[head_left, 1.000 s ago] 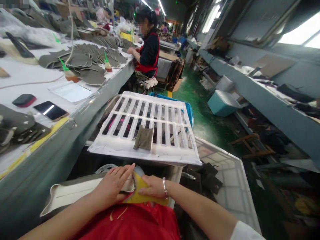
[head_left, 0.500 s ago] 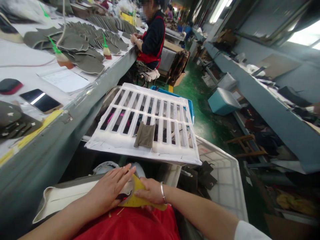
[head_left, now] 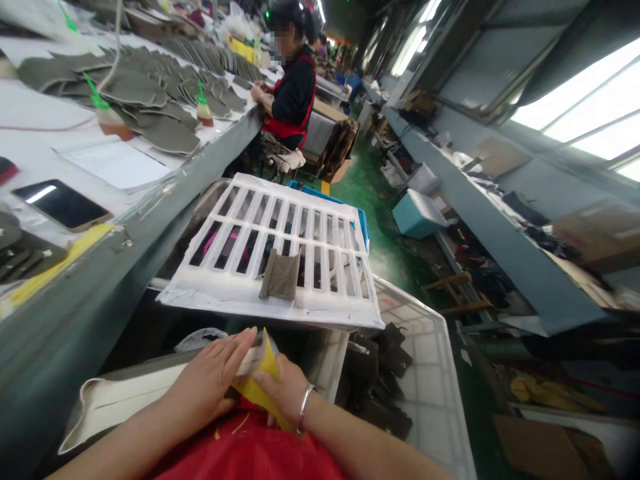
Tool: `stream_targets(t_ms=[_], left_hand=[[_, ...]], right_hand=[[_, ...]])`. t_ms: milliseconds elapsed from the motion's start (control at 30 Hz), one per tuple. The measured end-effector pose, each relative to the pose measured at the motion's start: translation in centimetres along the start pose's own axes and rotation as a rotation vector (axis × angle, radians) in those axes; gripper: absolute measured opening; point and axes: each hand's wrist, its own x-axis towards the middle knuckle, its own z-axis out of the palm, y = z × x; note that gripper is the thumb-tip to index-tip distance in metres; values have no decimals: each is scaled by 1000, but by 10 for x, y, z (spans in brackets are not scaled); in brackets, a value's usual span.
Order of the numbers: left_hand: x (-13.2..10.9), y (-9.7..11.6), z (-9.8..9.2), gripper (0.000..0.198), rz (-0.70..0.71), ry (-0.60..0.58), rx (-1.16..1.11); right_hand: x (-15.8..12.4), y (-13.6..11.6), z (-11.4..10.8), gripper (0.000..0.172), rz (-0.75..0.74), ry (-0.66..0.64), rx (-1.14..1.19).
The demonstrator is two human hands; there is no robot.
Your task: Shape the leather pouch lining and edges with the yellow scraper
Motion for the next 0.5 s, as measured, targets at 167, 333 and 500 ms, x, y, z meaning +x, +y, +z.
stream_targets(t_ms=[167, 333, 500], left_hand=[[-4, 4, -4, 82, -89, -42, 3], [-6, 9, -6, 80, -127, -67, 41], [-6, 16, -6, 77, -126, -18, 55]], right_hand=[[-29, -4, -29, 42, -129, -70, 407], [-16, -23, -17, 44, -398, 283, 1013], [21, -38, 16, 53, -508, 451, 940]])
